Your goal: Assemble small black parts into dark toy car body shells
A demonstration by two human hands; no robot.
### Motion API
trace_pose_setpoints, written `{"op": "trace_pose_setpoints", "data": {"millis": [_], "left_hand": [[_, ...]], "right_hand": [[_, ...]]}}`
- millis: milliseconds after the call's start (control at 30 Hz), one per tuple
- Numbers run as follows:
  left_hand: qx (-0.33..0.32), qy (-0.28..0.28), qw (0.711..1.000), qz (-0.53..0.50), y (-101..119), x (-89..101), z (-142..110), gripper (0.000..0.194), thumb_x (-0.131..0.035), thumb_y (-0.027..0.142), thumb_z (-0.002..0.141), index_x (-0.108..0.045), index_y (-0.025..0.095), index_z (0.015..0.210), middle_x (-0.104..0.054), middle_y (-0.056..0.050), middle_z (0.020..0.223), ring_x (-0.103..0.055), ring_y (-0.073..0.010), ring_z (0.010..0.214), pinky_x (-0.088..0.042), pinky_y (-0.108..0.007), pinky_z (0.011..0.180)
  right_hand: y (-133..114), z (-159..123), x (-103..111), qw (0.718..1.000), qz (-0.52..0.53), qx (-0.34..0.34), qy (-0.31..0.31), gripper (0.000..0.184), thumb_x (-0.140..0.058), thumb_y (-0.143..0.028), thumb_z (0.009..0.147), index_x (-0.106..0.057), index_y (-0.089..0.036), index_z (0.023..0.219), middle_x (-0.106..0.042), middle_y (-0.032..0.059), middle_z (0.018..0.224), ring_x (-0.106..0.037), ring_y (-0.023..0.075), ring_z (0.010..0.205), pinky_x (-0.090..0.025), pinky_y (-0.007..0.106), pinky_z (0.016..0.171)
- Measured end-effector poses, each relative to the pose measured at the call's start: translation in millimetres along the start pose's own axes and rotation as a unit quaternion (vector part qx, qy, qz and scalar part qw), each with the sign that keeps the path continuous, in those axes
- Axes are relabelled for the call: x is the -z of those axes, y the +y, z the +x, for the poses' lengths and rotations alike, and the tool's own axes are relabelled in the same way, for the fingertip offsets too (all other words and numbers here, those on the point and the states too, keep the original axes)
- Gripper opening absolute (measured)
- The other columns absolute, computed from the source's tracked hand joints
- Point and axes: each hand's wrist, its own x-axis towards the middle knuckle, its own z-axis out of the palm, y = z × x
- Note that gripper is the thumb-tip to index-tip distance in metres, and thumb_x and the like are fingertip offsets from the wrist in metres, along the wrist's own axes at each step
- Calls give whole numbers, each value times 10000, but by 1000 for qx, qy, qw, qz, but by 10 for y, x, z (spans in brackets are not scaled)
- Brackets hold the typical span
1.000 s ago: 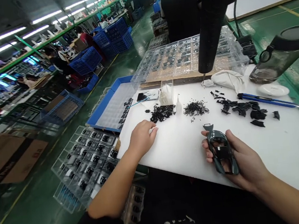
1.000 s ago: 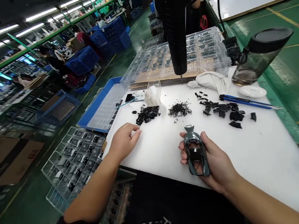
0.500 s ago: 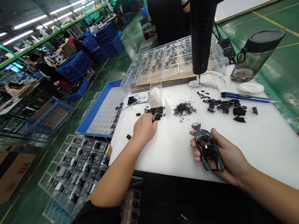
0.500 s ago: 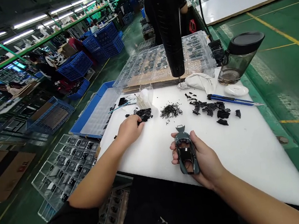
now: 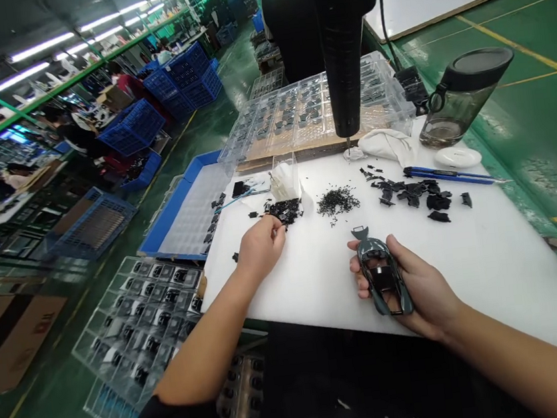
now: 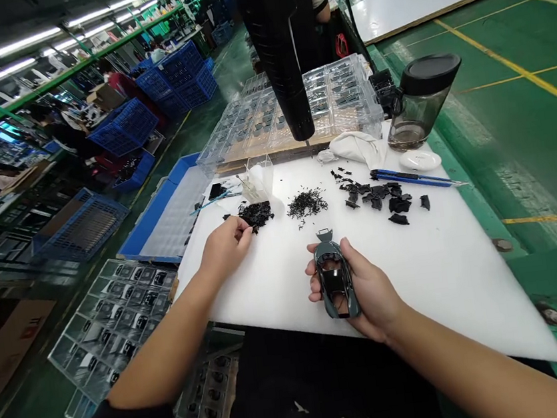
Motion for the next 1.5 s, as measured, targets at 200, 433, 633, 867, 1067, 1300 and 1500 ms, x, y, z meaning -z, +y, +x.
{"op": "trace_pose_setpoints", "data": {"millis": [200,433,633,867,1067,1300,1500], "left_hand": [[-169,92,975,-115,77,-25,-277,82,-519,163,905,-593,198,912,-686,-46,840,-653,-157,826,-554,-300,747],[-196,100,962,-160,48,-74,-442,138,-568,105,883,-595,197,982,-727,-75,977,-692,-172,944,-598,-350,827],[-121,34,946,-299,128,-95,-534,160,-547,75,887,-567,194,993,-725,-87,1081,-712,-159,951,-601,-336,852],[-202,43,949,-239,183,-72,-492,374,-547,53,889,-635,229,1208,-677,-59,937,-645,-138,857,-556,-280,724],[-257,33,940,-224,402,20,-402,316,-567,48,880,-647,186,1152,-735,-48,903,-700,-132,827,-579,-242,733],[-343,47,911,-226,756,21,-198,128,-611,84,867,-621,164,967,-743,-38,849,-713,-139,821,-584,-249,739],[-417,28,894,-162,826,-45,-80,178,-599,81,862,-610,135,1031,-732,-97,909,-691,-176,843,-584,-313,727]], "right_hand": [[12,25,85,1000,-13,3,-4,420,-418,-442,973,-642,-126,1134,-634,115,851,-576,205,641,-569,322,598],[42,49,185,999,-21,11,-27,438,-443,-461,966,-620,-124,1183,-634,117,891,-585,210,672,-568,329,633],[61,64,206,999,-9,11,-41,447,-434,-463,975,-593,-126,1222,-632,117,907,-584,214,690,-566,356,651],[77,68,199,999,-12,12,-47,447,-397,-477,993,-592,-129,1194,-636,108,904,-592,203,688,-559,341,664],[74,59,144,999,-10,5,-48,461,-381,-490,996,-589,-131,1198,-636,97,904,-598,198,683,-561,335,670],[102,61,148,999,-13,-12,-45,462,-386,-520,991,-595,-156,1184,-656,75,856,-631,195,646,-545,289,613],[136,84,149,999,-19,-22,-22,493,-404,-557,980,-636,-128,1056,-664,97,769,-654,197,642,-494,249,553]]}}
